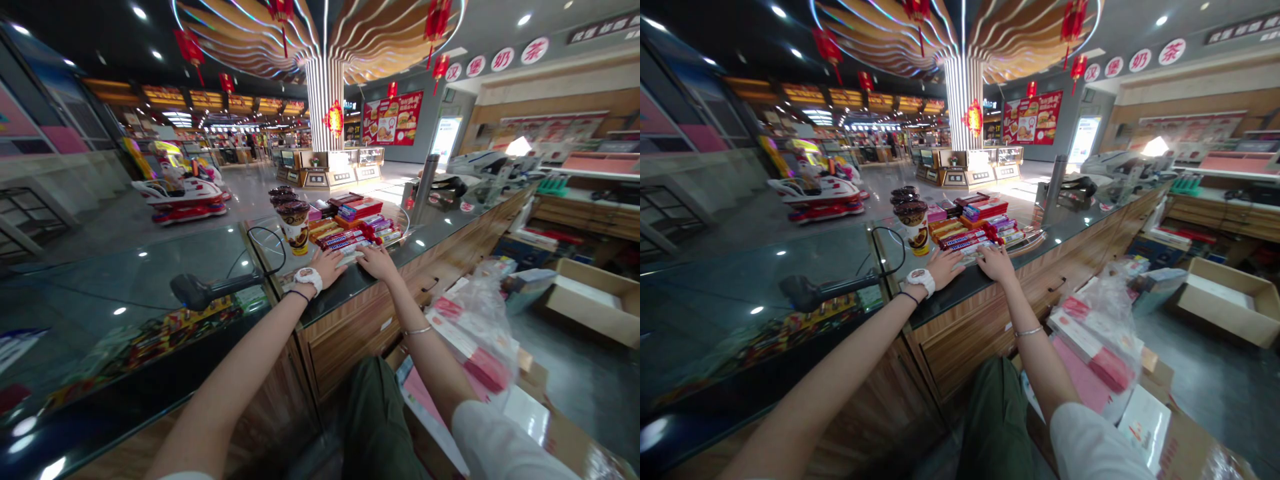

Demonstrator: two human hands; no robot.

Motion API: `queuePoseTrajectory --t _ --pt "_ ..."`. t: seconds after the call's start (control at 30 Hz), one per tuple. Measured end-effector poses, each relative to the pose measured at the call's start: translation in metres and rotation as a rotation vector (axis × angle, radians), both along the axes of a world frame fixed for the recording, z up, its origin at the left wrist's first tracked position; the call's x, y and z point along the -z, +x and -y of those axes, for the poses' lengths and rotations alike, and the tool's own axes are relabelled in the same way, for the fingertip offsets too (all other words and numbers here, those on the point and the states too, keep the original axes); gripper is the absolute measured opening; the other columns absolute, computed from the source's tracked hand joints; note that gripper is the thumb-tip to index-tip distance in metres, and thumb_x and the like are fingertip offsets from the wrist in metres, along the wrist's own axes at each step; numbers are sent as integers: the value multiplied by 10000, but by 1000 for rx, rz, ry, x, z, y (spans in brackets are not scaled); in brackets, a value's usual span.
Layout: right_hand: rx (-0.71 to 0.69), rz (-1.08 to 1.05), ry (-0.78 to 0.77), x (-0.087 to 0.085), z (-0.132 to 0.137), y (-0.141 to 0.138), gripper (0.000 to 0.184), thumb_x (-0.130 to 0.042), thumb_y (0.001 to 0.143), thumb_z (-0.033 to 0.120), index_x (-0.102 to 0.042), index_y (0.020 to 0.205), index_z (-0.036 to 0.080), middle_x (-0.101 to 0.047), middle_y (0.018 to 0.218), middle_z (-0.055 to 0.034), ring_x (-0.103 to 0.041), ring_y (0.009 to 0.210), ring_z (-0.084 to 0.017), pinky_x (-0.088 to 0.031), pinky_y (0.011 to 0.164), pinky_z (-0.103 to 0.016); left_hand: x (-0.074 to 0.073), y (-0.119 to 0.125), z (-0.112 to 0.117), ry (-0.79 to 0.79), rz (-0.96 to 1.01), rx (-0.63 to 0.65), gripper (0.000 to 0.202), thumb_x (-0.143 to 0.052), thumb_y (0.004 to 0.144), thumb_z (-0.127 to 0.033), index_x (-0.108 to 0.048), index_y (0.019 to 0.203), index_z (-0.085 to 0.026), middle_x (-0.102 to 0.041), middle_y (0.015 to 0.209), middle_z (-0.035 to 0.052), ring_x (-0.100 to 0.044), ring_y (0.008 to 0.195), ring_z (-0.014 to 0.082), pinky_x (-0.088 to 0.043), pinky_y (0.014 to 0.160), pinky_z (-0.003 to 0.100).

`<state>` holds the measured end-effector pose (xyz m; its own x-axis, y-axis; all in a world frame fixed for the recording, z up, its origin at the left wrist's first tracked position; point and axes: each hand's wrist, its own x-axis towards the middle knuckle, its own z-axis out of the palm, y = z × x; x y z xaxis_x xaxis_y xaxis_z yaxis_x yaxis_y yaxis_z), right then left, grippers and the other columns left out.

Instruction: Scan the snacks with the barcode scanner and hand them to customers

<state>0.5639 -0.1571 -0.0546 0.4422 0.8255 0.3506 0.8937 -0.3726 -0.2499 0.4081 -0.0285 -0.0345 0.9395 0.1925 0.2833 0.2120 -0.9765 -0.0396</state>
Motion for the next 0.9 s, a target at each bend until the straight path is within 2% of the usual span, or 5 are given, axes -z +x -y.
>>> queuePoseTrajectory --t 0.2,0.37,0.57,0.73,0.9 --pt "2 4 21 0 1 -1 403 -465 965 324 -557 1343 220 -637 1354 -101 -487 1368 -264 -242 1182 -534 0 -2 0 -5 24 23 388 -434 997 -381 -595 1314 -224 -589 1412 93 -473 1356 268 -252 1196 570" --pt "-10 4 27 1 1 0 399 -466 964 315 -569 1340 235 -635 1361 -85 -498 1358 -267 -249 1178 -553 2 -2 -1 -11 0 -16 416 -400 1008 -405 -564 1349 -231 -531 1472 93 -432 1396 274 -245 1199 574" --pt "-21 32 101 3 1 -3 452 -497 952 315 -532 1399 253 -542 1466 -74 -460 1392 -279 -270 1170 -577 2 -7 0 14 32 -68 442 -427 997 -408 -518 1404 -260 -468 1525 92 -402 1423 293 -261 1185 596" --pt "-97 130 164 -5 2 -15 477 -498 952 309 -515 1420 219 -503 1497 -89 -440 1406 -298 -279 1173 -573 -10 -33 0 49 17 -126 475 -433 993 -411 -494 1433 -241 -429 1551 95 -335 1464 310 -214 1205 605" --pt "-215 175 236 -21 -8 -49 479 -481 966 345 -509 1427 218 -494 1500 -103 -424 1419 -287 -295 1177 -552 -26 -79 -2 75 110 -189 479 -438 989 -393 -488 1445 -254 -440 1543 95 -322 1470 321 -193 1209 625"
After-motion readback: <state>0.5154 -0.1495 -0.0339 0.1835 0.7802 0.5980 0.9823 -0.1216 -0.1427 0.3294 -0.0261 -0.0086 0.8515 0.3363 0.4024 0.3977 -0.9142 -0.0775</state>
